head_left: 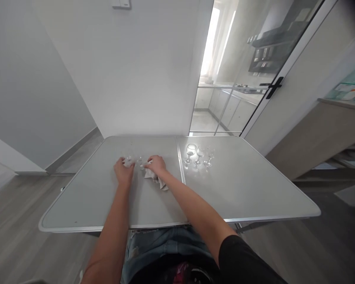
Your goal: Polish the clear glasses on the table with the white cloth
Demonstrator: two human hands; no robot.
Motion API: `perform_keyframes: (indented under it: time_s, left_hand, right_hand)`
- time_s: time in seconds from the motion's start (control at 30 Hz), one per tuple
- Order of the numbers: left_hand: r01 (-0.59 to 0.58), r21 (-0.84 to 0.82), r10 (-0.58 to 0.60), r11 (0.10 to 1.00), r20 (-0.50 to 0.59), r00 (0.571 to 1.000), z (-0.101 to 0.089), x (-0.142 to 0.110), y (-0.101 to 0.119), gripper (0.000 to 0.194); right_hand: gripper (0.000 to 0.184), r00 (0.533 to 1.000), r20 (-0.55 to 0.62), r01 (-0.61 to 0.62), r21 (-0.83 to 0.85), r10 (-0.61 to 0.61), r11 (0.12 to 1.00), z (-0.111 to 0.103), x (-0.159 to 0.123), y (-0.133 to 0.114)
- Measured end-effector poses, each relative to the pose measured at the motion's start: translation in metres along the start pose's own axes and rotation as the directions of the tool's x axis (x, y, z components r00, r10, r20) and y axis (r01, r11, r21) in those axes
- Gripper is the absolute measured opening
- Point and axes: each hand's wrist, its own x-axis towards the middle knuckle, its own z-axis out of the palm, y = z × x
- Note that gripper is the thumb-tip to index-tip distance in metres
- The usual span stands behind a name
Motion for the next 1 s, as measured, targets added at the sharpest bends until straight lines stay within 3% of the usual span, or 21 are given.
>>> perform_keyframes:
  time_s: [0.03,0.1,0.17,0.23,0.3,0.37,0.47,0.53,0.67,0.77,0.9,1.0]
  left_hand:
    - [-0.031,0.010,0.032,0.999,-0.045,0.998,-0.005,-0.003,0.006,0.055]
    - [-0.075,-0.016,0.071,0.997,-0.187,0.980,-0.016,-0.012,0.022,0.061]
    - [-0.124,-0.065,0.100,0.990,-0.292,0.951,-0.024,-0.025,0.047,0.051]
    - [-0.168,-0.107,0.129,0.980,-0.304,0.944,-0.023,-0.043,0.077,0.039]
    - [-0.195,-0.169,0.160,0.966,-0.200,0.967,-0.012,-0.064,0.108,0.027]
    - [-0.191,-0.264,0.200,0.945,0.008,0.980,0.011,-0.084,0.136,0.018]
    - [-0.125,-0.318,0.227,0.940,0.307,0.924,0.057,-0.103,0.167,0.010]
    - [-0.102,-0.293,0.222,0.951,0.414,0.883,0.087,-0.107,0.178,0.015]
    - [-0.016,-0.258,0.151,0.966,0.513,0.845,0.136,-0.106,0.186,0.041]
    - [0.001,-0.288,0.166,0.957,0.554,0.816,0.159,-0.105,0.187,0.047]
    - [0.020,-0.324,0.168,0.946,0.540,0.825,0.175,-0.107,0.194,0.033]
    - [0.017,-0.389,0.210,0.921,0.535,0.818,0.173,-0.108,0.203,0.013]
  right_hand:
    - [0.027,1.000,0.027,0.003,0.006,-0.003,1.000,-0.010,-0.007,0.006]
    - [0.032,1.000,-0.007,0.007,0.003,-0.007,1.000,-0.034,-0.024,0.024]
    - [0.039,0.991,-0.126,-0.042,-0.027,0.038,0.999,-0.059,-0.043,0.047]
    - [0.033,0.969,-0.228,-0.117,-0.061,0.100,0.991,-0.085,-0.062,0.074]
    - [0.022,0.918,-0.345,-0.237,-0.087,0.194,0.968,-0.109,-0.075,0.099]
    - [0.025,0.872,-0.410,-0.346,-0.134,0.266,0.928,-0.128,-0.081,0.119]
    - [0.032,0.837,-0.419,-0.457,-0.181,0.352,0.871,-0.144,-0.078,0.136]
    - [0.036,0.822,-0.410,-0.496,-0.175,0.395,0.850,-0.146,-0.072,0.142]
    - [0.041,0.788,-0.416,-0.536,-0.103,0.454,0.838,-0.143,-0.055,0.153]
    - [0.039,0.774,-0.426,-0.527,-0.026,0.467,0.849,-0.139,-0.043,0.161]
    - [0.036,0.769,-0.460,-0.474,0.055,0.444,0.879,-0.134,-0.033,0.165]
    - [0.036,0.766,-0.474,-0.464,0.062,0.435,0.884,-0.132,-0.034,0.163]
